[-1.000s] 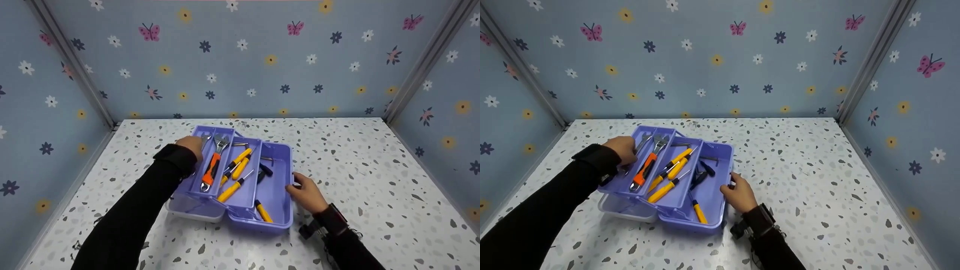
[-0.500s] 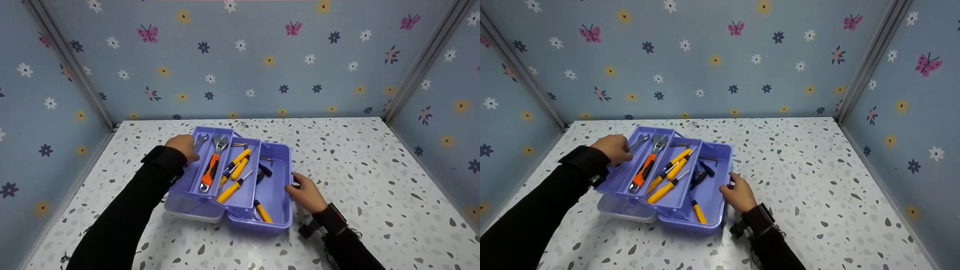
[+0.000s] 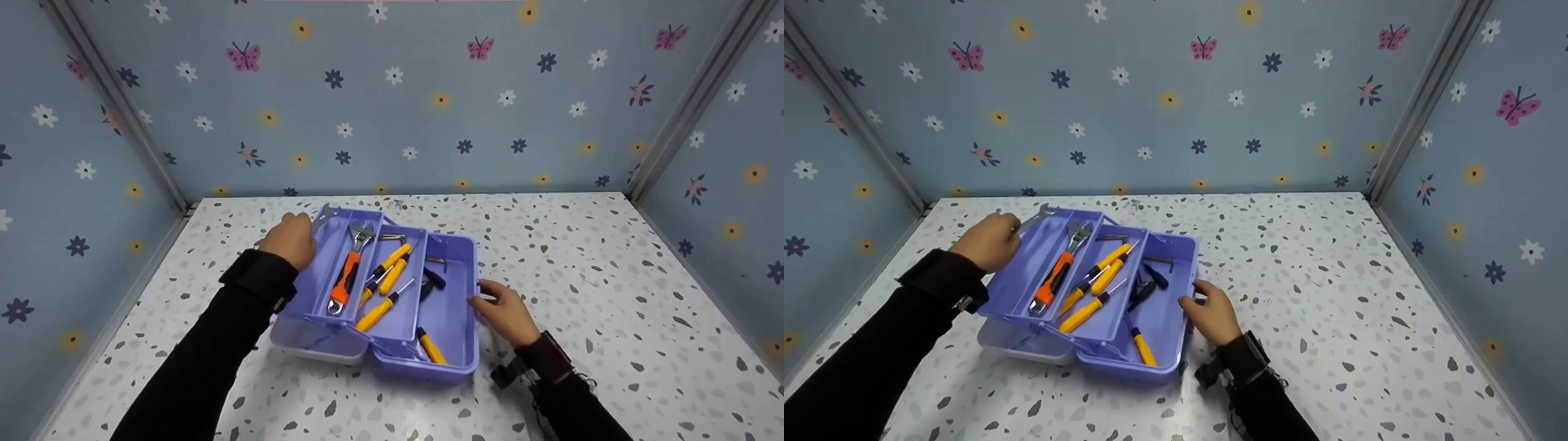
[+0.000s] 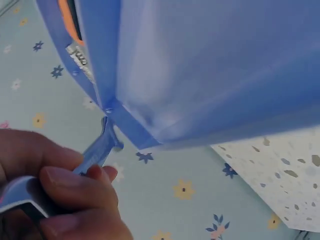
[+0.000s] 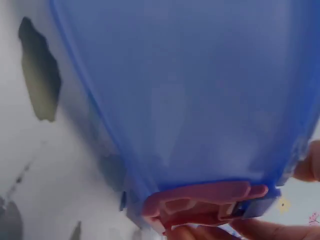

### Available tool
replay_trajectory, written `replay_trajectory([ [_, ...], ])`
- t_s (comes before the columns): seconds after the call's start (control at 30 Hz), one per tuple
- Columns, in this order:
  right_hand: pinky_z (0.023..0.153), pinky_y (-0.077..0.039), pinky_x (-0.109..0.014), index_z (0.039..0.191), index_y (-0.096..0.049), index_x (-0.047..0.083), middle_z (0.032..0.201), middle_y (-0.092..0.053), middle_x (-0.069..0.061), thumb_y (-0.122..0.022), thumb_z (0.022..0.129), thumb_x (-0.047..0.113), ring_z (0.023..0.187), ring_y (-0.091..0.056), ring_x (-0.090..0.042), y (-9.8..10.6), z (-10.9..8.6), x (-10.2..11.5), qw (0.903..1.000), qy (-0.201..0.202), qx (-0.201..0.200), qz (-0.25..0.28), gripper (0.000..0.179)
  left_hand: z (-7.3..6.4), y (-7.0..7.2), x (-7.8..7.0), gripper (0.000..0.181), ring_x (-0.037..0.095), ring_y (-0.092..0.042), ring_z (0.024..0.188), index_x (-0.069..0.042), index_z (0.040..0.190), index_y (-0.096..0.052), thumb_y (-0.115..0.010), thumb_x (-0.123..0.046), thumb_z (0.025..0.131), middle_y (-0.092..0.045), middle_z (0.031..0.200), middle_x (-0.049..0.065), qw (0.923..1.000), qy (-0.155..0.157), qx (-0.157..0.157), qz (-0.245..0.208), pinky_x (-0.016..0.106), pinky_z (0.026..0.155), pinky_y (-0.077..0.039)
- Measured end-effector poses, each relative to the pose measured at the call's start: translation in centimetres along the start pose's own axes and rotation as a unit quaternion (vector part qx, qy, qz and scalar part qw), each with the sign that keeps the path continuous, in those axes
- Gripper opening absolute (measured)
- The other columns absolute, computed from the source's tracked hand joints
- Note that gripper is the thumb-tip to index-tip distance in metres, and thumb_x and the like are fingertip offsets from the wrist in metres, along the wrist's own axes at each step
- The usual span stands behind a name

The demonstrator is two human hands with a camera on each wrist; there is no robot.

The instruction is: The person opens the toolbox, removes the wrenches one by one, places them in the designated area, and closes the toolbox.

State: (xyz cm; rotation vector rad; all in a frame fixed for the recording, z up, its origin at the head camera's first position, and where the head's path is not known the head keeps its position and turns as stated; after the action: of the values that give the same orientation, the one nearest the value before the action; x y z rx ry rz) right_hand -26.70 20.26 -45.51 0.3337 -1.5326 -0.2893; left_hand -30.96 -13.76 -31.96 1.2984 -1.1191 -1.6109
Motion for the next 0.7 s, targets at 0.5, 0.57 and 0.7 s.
replay_trajectory([
  [0.5,0.096,-0.048,-0.017,0.13,-0.058,-0.005,0.131,-0.06,-0.023,-0.06,0.096,0.007,0.121,-0.059,-0.025,0.8,-1.6,3.9,0.9871,0.063,-0.082,0.122,0.036,-5.7,-2.1,-7.4,0.03,0.025,-0.052,0.069,0.013,0.121,-0.053,-0.056,0.004,0.093,-0.051,0.097,0.02,0.9677,-0.163,-0.15,-0.12,0.036,0.061,-0.053],
  [0.57,0.096,-0.048,-0.018,0.128,-0.06,-0.003,0.129,-0.063,-0.02,-0.06,0.096,0.009,0.118,-0.061,-0.019,0.4,-2.0,4.3,0.9884,0.073,-0.074,0.111,0.034,-6.6,-3.0,-8.5,0.03,0.023,-0.053,0.069,0.012,0.121,-0.054,-0.057,0.003,0.092,-0.052,0.097,0.019,0.9625,-0.186,-0.153,-0.125,0.033,0.061,-0.054],
  [0.7,0.094,-0.05,-0.019,0.123,-0.065,0.001,0.123,-0.067,-0.015,-0.059,0.097,0.011,0.111,-0.064,-0.011,-0.6,-3.0,5.2,0.9895,0.098,-0.038,0.1,0.029,-8.0,-5.0,-10.4,0.032,0.02,-0.053,0.069,0.01,0.123,-0.054,-0.059,0.002,0.092,-0.053,0.097,0.017,0.9537,-0.22,-0.148,-0.142,0.029,0.059,-0.053],
])
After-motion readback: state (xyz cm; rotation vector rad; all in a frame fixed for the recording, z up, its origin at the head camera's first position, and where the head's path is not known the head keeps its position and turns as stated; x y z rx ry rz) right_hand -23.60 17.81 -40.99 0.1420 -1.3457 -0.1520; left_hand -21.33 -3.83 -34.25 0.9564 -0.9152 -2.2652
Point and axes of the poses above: each hand's wrist, its own z-axis towards the middle knuckle, its own y-axis out of the back of the hand, x = y × z, the point moved 5 cm from there along z, towards the middle knuckle
